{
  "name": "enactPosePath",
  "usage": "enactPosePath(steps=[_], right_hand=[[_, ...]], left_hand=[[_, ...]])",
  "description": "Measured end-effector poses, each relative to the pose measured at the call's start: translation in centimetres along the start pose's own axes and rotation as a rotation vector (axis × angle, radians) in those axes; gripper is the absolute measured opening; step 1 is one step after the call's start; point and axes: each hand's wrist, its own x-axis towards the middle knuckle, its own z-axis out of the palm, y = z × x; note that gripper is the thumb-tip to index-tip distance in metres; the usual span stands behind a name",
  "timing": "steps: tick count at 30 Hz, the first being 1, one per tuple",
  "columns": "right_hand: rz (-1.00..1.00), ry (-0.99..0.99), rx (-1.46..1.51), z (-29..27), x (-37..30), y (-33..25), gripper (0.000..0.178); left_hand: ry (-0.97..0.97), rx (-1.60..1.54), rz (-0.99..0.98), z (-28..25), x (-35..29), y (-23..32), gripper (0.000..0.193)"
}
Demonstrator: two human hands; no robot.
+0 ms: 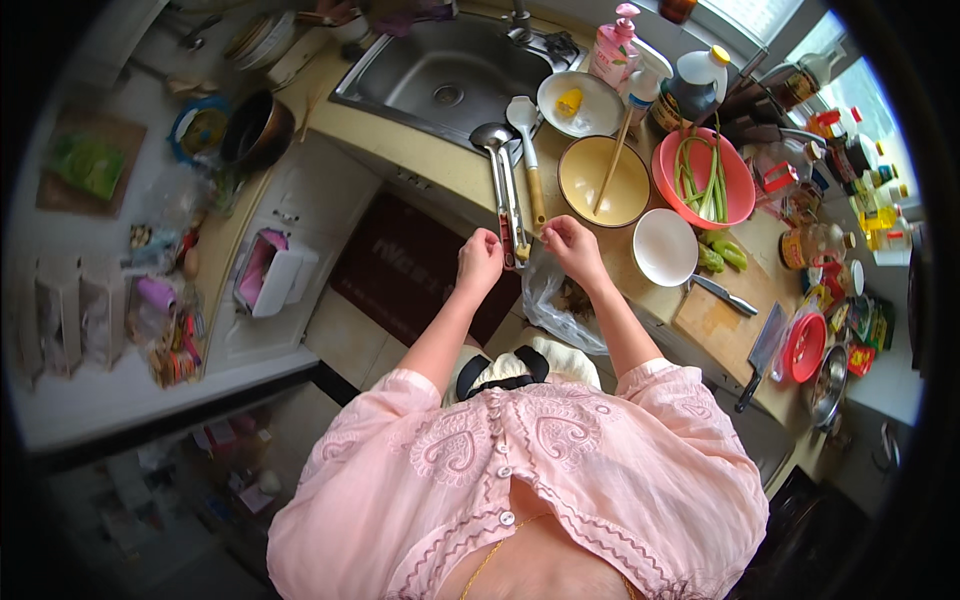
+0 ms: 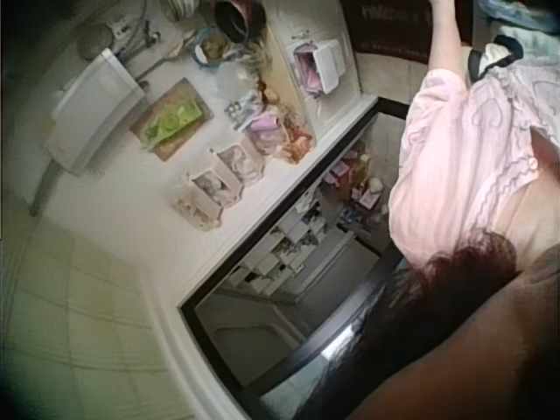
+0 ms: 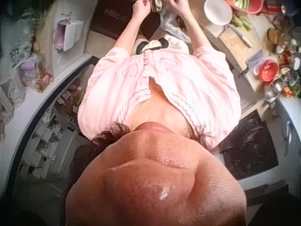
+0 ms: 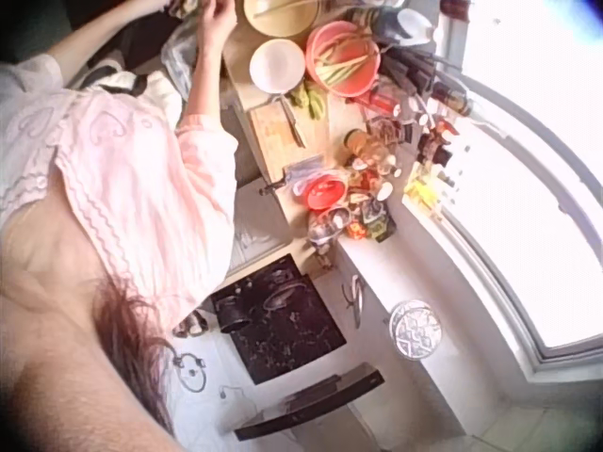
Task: The person washes a frying pan and a ladle in the kitchen sink using a brush and running water. They scrub the interior of the pan, rinse it, and then scrub and rinse the ladle under the faucet.
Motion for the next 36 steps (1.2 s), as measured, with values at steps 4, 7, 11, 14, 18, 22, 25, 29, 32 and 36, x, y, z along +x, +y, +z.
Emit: enactPosePath(steps=[4, 7, 11, 14, 18, 22, 25, 29, 32, 36], right_hand=[[-0.065, 0.170, -0.361, 1.5, 1.0, -0.9, 0.014], [-0.135, 0.308, -0.600, 3.7, 2.8, -0.4, 0.017], [-0.007, 0.431, -0.790, 6.2, 6.0, -0.2, 0.025], [0.130, 0.501, -0.927, 7.3, 7.7, 1.5, 0.028], [0.357, 0.526, -0.991, 8.1, 9.5, 0.8, 0.021], [0.414, 0.501, -0.955, 7.0, 10.2, 1.6, 0.030], [0.457, 0.495, -0.973, 6.9, 10.3, 2.3, 0.023], [0.392, 0.603, -0.871, 7.4, 11.4, 1.4, 0.027], [0.221, 0.574, -0.857, 7.6, 13.4, -2.6, 0.027], [-0.025, 0.584, -0.840, 7.5, 19.0, -6.2, 0.028]], left_hand=[[-0.240, 0.140, -0.181, 0.2, 4.9, 1.6, 0.046], [-0.261, 0.149, -0.310, 2.6, 7.4, -2.2, 0.040], [-0.704, -0.539, -0.718, 2.6, 9.0, -3.5, 0.022], [-0.811, -0.542, -0.723, 1.7, 9.0, -3.3, 0.016], [-0.801, -0.616, -0.710, 0.0, 10.0, -3.7, 0.012], [-0.728, -0.740, -0.630, -3.6, 12.6, -3.3, 0.013], [-0.669, -0.877, -0.652, -7.1, 15.6, -2.0, 0.021], [-0.652, -1.018, -0.665, -10.0, 20.4, -2.3, 0.020], [-0.708, -1.384, -0.802, -12.0, 24.5, -3.8, 0.019], [-0.764, -1.621, -0.959, -14.9, 27.4, -3.3, 0.023]])
